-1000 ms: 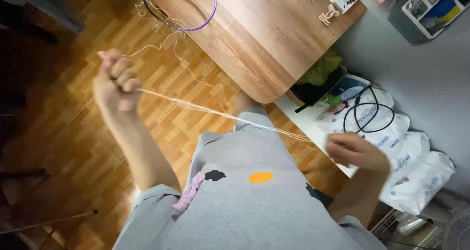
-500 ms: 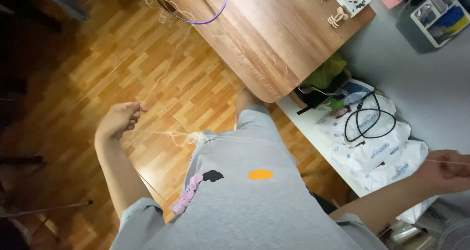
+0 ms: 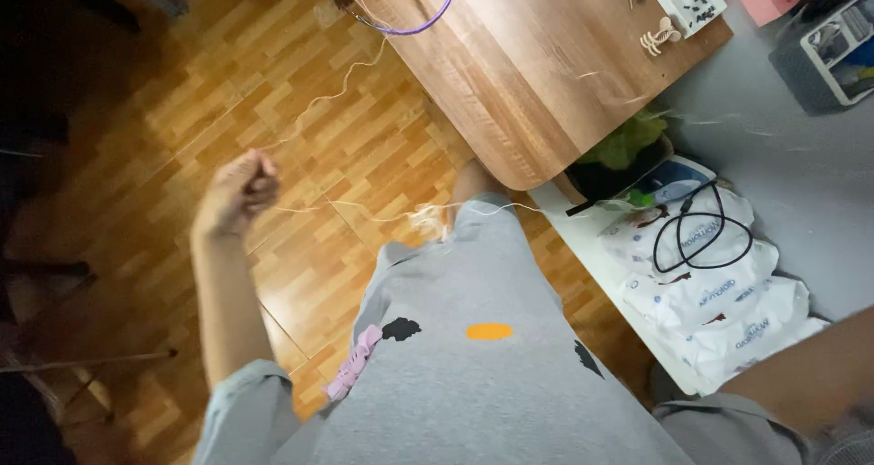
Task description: The person untangles a long section of badminton racket string.
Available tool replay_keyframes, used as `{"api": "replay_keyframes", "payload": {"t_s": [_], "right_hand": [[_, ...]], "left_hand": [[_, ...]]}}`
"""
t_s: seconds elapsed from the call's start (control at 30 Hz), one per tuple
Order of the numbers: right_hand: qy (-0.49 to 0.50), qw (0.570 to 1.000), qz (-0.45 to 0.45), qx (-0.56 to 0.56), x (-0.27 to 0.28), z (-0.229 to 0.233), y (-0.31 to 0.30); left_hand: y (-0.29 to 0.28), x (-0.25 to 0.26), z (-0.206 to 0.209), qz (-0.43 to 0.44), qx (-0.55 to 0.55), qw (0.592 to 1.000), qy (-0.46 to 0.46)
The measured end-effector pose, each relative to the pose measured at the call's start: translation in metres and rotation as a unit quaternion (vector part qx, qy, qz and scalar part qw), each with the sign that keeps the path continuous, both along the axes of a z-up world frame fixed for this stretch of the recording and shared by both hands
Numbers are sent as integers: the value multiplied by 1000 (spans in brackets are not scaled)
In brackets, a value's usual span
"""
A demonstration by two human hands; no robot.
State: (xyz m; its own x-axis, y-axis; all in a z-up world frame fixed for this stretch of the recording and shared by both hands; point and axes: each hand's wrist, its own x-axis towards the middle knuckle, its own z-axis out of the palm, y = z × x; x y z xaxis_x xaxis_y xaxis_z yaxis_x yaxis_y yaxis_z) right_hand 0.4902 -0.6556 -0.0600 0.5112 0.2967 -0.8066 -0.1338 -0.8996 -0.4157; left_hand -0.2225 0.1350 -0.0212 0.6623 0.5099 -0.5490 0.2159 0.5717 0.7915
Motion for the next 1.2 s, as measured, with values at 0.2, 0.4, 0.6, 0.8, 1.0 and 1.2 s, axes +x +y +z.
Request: {"api": "replay_keyframes", "payload": {"t_s": [0.2,0.4,0.6,0.8,1.0,1.2], "right_hand": [[13,984,36,-174,-121,-79,185],[34,867,455,198,-323,-60,395],[144,867,282,386,-363,-102,388],[234,801,72,546,-370,-11,413],[168,758,-35,629,-394,147,469],[-120,862,-8,493,-424,145,455]], "left_hand": [[-111,102,65,-3,-151,953,-265],[-192,184,126,-233,-105,911,-324],[-196,199,165,-478,340,773,-241],[-184,210,157,-336,156,895,-247],[-184,229,129,-162,74,939,-294],[-185,236,107,-45,-64,945,-318]]}}
